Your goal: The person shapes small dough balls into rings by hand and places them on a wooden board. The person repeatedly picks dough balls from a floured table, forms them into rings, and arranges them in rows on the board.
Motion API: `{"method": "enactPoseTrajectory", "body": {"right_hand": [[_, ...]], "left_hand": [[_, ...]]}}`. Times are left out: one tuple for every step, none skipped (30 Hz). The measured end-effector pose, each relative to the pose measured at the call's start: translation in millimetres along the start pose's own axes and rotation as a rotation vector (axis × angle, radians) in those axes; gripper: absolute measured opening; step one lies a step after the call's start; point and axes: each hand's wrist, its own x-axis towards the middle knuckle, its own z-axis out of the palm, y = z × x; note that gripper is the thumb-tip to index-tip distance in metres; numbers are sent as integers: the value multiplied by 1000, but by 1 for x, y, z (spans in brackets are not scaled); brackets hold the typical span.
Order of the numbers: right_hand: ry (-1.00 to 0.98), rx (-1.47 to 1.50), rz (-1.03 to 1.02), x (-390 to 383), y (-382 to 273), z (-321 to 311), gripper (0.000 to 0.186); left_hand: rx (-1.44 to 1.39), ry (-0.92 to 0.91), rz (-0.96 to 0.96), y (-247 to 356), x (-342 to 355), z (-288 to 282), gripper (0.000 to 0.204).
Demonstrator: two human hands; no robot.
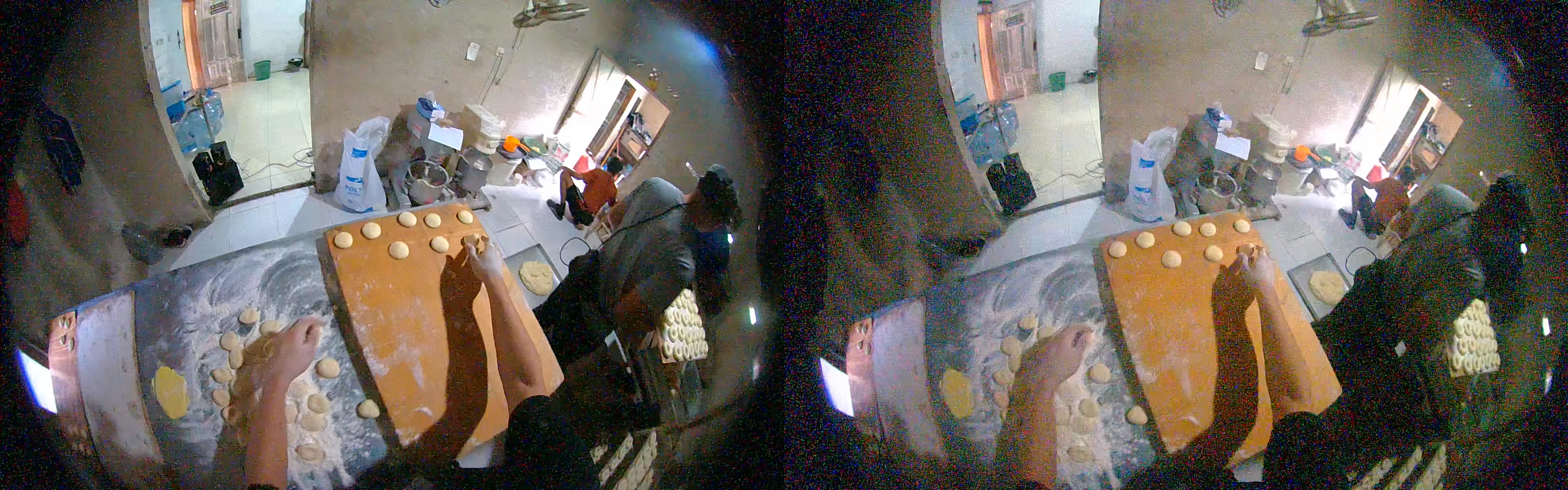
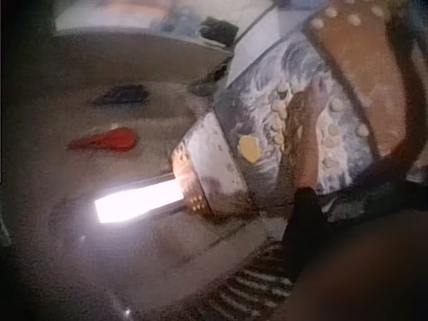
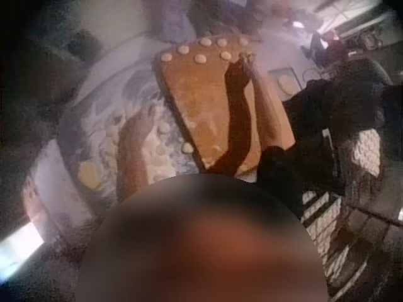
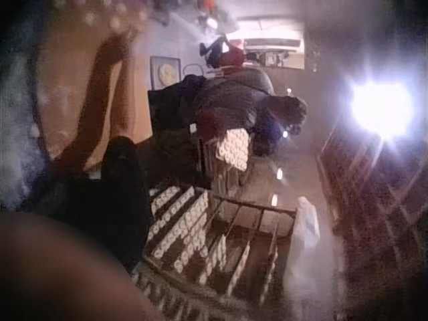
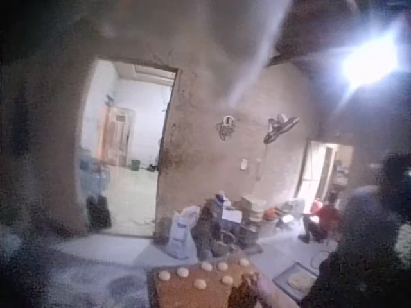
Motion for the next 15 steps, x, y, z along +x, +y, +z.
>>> {"method": "enactPoseTrajectory", "body": {"right_hand": [[-29, -48, 32, 19, 17, 7, 41], [-94, -63, 21, 32, 25, 17, 39], [-152, -75, 5, 46, 31, 22, 38], [-198, -55, -13, 56, 33, 25, 36], [-250, 12, -23, 64, 33, 25, 34], [-307, 127, -15, 70, 31, 23, 33], [-377, 331, 39, 73, 29, 17, 31], [-450, 598, 134, 74, 28, 11, 29], [-524, 958, 271, 75, 26, 4, 28], [-582, 1303, 395, 72, 26, -4, 26], [-632, 1517, 471, 71, 23, -9, 25], [-630, 1630, 507, 67, 23, -14, 22], [-775, 1474, 417, 65, 19, -17, 19], [-727, 1329, 365, 62, 16, -19, 20], [-679, 1185, 313, 60, 9, -20, 21]], "left_hand": [[-89, 75, 135, 16, 43, 28, 26], [-167, 100, 198, 26, 76, 52, 28], [-115, 142, 268, 34, 107, 73, 32], [-56, 130, 257, 47, 142, 96, 36], [21, 191, 288, 60, 171, 116, 38], [99, 244, 305, 72, 194, 134, 41], [196, 275, 283, 83, 209, 150, 41], [295, 309, 260, 94, 223, 162, 41], [376, 340, 234, 102, 234, 168, 41], [411, 318, 258, 107, 240, 170, 40], [432, 285, 278, 112, 244, 173, 39], [448, 224, 309, 114, 246, 172, 38], [366, 183, 342, 115, 248, 169, 38], [278, 111, 380, 114, 249, 165, 39], [208, 21, 363, 112, 248, 160, 39]]}}
